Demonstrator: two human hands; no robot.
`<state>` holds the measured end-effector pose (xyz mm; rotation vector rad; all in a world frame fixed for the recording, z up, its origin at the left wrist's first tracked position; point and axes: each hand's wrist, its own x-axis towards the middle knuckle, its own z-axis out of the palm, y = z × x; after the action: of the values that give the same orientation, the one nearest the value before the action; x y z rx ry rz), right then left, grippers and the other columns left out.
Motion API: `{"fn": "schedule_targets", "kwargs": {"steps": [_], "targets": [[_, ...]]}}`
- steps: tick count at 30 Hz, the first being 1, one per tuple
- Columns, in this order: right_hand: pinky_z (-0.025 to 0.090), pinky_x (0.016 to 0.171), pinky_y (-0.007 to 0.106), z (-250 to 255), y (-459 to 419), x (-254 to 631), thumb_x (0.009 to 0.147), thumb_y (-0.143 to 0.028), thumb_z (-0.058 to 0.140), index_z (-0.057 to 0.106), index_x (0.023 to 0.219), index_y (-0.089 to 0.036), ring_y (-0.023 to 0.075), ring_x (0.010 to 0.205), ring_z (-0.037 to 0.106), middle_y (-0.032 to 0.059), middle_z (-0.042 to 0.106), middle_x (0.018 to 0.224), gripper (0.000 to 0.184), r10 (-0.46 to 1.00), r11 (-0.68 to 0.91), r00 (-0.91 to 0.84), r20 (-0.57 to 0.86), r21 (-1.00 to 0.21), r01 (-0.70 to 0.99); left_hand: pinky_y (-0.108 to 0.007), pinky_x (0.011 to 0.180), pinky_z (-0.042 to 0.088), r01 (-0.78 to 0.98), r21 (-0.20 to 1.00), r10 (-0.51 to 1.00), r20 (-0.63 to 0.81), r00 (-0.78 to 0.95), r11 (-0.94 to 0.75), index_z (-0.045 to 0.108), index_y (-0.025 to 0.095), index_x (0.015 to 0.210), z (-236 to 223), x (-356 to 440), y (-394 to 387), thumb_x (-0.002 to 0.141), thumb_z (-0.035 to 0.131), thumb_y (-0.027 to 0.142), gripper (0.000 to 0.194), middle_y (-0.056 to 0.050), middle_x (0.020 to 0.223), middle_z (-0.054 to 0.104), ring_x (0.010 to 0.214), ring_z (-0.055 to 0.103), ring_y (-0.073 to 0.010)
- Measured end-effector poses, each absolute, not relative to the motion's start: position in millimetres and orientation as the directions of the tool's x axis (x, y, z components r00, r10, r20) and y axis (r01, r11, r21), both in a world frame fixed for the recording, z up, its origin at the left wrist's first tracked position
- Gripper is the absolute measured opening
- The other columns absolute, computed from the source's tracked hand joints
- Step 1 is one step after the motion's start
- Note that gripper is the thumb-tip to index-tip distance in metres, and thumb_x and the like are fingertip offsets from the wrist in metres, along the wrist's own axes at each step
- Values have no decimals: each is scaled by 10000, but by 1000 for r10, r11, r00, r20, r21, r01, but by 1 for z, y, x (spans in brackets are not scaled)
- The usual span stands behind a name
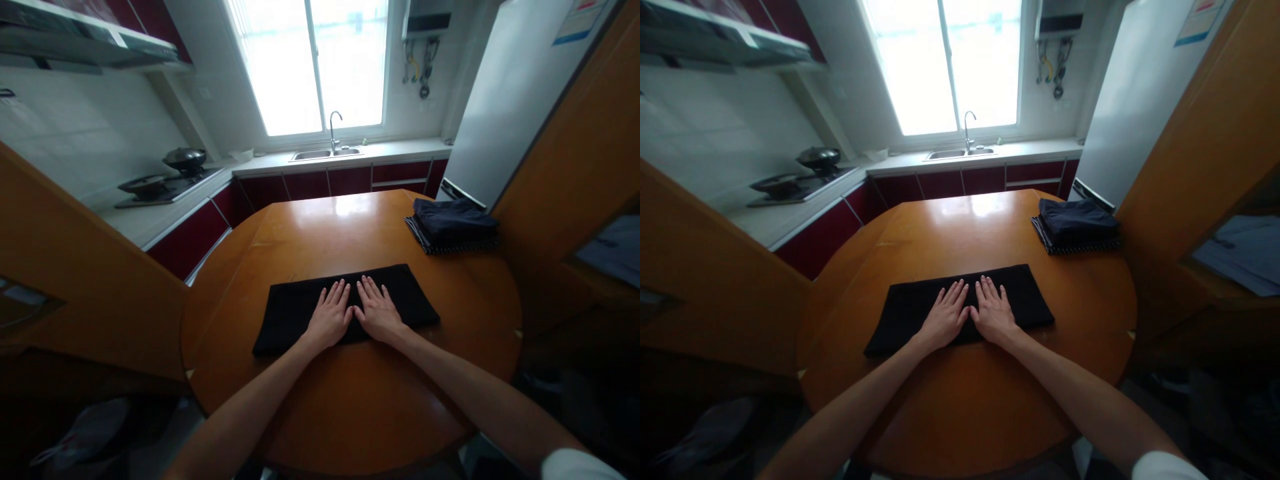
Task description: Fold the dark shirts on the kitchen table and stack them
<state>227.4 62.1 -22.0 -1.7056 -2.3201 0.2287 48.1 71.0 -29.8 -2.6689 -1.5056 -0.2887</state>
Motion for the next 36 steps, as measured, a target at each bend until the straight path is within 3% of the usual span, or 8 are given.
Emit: {"fn": "schedule_targets", "kwargs": {"steps": [6, 11, 20, 36], "targets": [[92, 1237, 492, -19, 65, 232, 1002, -505, 346, 241, 1598, -72, 267, 1557, 91, 146, 79, 1676, 743, 974, 224, -220, 48, -295, 929, -497, 1239, 207, 865, 2, 856, 151, 495, -501, 309, 147, 1580, -21, 51, 69, 1041, 338, 362, 581, -113, 1662, 222, 1541, 202, -252], [77, 1238, 476, -14, 72, 246, 1007, -565, 337, 244, 1607, -133, 255, 1557, 93, 145, 109, 1680, 744, 974, 212, -226, 0, -347, 914, -491, 1239, 215, 869, -5, 861, 135, 491, -495, 327, 137, 1570, -15, 52, 68, 1040, 349, 346, 570, -115, 1659, 227, 1539, 210, -248], [35, 1237, 469, -9, 86, 264, 1025, -535, 324, 264, 1601, -127, 254, 1556, 97, 153, 135, 1676, 708, 994, 87, -106, -38, -336, 938, -490, 1237, 228, 864, -14, 850, 173, 498, -503, 308, 159, 1581, -23, 49, 73, 1039, 346, 349, 576, -109, 1660, 235, 1536, 219, -250], [38, 1236, 483, -11, 90, 268, 1012, -506, 379, 304, 1587, -126, 254, 1556, 94, 148, 165, 1674, 694, 998, 64, -66, 6, -370, 927, -564, 1205, 256, 820, -9, 803, 198, 563, -573, 336, 223, 1578, -28, 44, 77, 1055, 333, 420, 559, -84, 1665, 219, 1537, 207, -282]]}}
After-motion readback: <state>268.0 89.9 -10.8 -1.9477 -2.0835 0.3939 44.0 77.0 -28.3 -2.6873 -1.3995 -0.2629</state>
